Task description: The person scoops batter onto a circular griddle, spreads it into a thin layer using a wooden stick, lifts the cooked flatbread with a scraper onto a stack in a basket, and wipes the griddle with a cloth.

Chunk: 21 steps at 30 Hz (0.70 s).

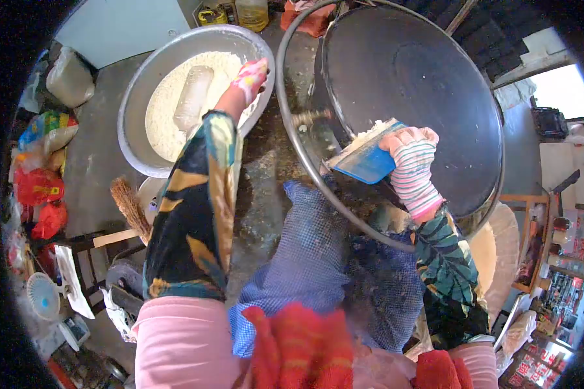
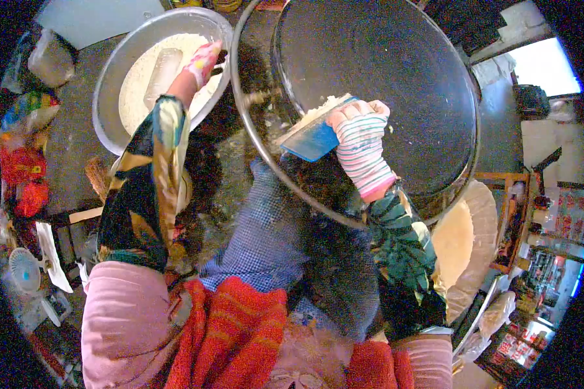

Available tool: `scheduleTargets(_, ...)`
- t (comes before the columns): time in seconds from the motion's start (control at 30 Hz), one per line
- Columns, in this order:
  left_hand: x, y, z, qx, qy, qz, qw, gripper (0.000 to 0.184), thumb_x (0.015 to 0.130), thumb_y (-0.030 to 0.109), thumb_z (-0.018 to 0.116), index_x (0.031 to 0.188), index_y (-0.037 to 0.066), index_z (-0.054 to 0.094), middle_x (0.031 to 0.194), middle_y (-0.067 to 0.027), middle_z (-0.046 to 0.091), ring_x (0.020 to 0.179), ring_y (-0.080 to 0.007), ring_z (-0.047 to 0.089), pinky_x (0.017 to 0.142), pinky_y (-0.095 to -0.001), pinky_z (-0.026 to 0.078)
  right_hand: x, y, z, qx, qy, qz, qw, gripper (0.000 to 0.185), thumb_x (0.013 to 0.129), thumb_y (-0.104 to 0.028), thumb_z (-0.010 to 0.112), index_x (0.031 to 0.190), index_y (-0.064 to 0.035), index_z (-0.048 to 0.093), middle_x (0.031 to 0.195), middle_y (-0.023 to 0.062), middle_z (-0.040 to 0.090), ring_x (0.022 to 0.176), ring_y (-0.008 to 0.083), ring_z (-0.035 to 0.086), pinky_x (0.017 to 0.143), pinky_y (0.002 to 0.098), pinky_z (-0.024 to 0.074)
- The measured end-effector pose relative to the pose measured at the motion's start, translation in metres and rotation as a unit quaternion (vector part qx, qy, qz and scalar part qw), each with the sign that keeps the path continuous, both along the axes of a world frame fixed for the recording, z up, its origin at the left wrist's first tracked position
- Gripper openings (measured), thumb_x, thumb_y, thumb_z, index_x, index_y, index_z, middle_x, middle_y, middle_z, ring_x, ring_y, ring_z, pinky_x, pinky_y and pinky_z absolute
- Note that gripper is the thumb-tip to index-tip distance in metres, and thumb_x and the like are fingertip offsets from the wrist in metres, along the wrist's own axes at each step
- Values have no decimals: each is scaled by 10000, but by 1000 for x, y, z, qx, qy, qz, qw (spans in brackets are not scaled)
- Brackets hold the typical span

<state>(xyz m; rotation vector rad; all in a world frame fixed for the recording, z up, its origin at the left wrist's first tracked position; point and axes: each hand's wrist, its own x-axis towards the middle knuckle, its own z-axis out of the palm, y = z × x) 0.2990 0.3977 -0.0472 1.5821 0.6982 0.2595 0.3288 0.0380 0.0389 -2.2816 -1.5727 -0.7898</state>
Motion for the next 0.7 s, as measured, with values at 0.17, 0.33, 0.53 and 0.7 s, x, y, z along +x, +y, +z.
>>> scheduleTargets(0.17,45,-8,-3,16,-44,-42,998,394,940,416,437,974,54,588,867,-83,617,718,-173,573,618,-300,472,1,3,-1,-8,5,-14,1000,83,664,-142,590,722,-201,589,733,-31,594,771,183,568,816,399,350)
scheduleTargets(0.33,-3,-88,-49,-216,-223,134,941,459,925,491,415,675,109,457,450,-32,405,327,-166,402,306,-316,319,1,2,-2,-6,-7,-54,999,60,653,-149,590,683,-200,585,712,-36,589,772,170,566,815,388,346)
scheduleTargets(0.53,-155,-365,-13,-398,-176,166,885,333,990,367,339,866,86,469,738,-116,564,680,-230,556,637,-374,464,-2,11,10,-36,-16,-70,997,71,714,-191,595,782,-185,614,774,-13,616,806,183,573,827,418,344)
scheduleTargets(0.7,-270,-422,-49,63,-37,-291,954,362,881,336,522,1152,96,510,1099,-160,548,1066,-299,512,899,-414,407,9,18,-2,-19,-60,-105,993,26,780,-187,582,792,-188,605,756,-29,619,793,167,570,817,410,346)
